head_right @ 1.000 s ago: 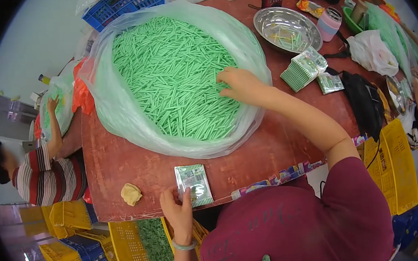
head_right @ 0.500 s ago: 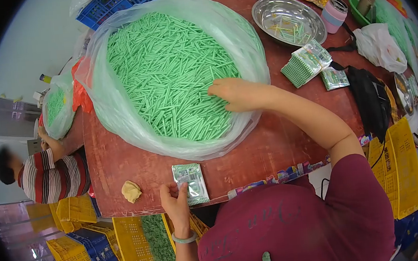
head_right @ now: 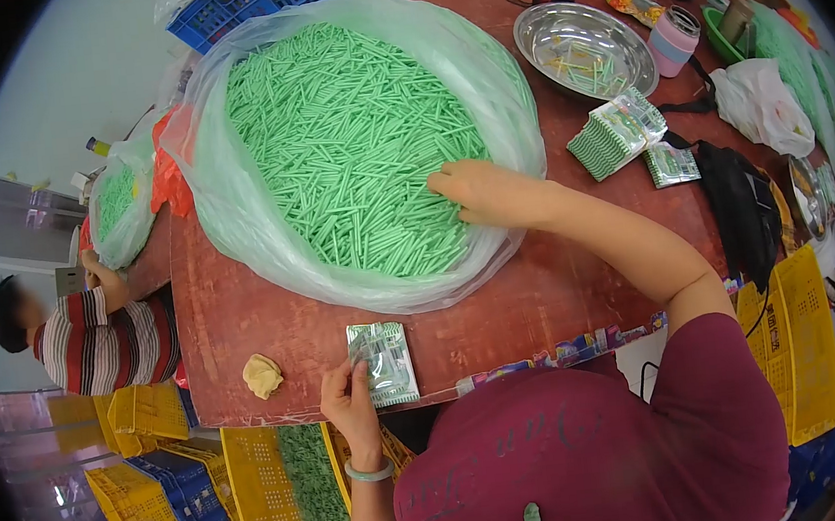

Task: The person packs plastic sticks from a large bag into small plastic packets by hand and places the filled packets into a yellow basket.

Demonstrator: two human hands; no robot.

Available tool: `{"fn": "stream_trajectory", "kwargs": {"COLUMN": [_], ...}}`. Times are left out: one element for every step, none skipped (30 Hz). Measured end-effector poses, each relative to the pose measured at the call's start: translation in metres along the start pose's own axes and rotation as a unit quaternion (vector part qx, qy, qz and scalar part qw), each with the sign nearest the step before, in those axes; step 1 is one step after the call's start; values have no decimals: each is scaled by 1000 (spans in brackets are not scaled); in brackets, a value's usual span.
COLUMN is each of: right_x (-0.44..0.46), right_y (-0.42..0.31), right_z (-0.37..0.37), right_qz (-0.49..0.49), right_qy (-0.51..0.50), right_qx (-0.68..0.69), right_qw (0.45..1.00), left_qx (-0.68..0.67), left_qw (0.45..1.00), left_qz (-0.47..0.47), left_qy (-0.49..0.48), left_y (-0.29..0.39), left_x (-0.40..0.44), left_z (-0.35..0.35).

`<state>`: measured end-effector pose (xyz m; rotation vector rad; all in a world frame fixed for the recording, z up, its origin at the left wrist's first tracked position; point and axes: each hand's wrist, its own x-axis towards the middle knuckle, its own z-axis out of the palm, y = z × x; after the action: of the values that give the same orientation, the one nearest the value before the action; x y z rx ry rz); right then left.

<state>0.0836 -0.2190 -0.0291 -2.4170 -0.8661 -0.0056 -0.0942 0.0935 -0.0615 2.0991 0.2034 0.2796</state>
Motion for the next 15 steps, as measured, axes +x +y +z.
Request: {"fn": "stream_trajectory", "kwargs": {"right_x": [0, 0, 0, 2, 3, 3, 3, 3, 3, 3, 3, 4, 6, 7, 8], "right_y": [0, 1, 3, 8, 10, 9, 8, 8, 10, 13, 14, 15, 15, 15, 18], "right_z": [1, 1, 2, 5, 6, 4, -1, -3, -2, -1, -1, -1, -2, -4, -4], "right_qz": [-2, -4, -3, 2, 7, 6, 18, 30, 28, 29, 30, 31, 41, 51, 50], "right_qy": [4, 9, 10, 13, 15, 15, 13, 10, 9, 9, 9, 9, 4, 0, 1], "right_qx": [-7, -14, -15, -17, -17, -17, -5, 8, 9, 23, 37, 38, 53, 68, 68], "right_qw": [1000, 1000, 1000, 1000, 1000, 1000, 1000, 999, 1000, 999, 999, 999, 998, 996, 996], "left_qx": [-5, -5, -5, -4, -4, -26, -49, -48, -106, -163, -196, -196, -341, -478, -516], "left_qw": [1000, 1000, 1000, 1000, 1000, 1000, 998, 998, 993, 980, 974, 974, 924, 850, 818], "left_qz": [-1, 0, 0, 0, 1, 3, 5, 3, -54, -110, -115, -116, -169, -216, -230], "left_qy": [-4, -5, -2, 1, 2, 14, 26, 28, 22, 16, -9, -10, -34, -56, -105], "left_y": [2, 3, 4, 4, 4, 4, 4, 4, 4, 4, 4, 6, 8, 13, 26], "left_x": [0, 0, 0, 0, 0, 0, 0, -1, -2, -3, -2, 1, 6, 10, 15], "left_z": [0, -1, -1, -2, -3, -5, -7, -10, -15, -19, -24, -26, -26, -26, -28]}}
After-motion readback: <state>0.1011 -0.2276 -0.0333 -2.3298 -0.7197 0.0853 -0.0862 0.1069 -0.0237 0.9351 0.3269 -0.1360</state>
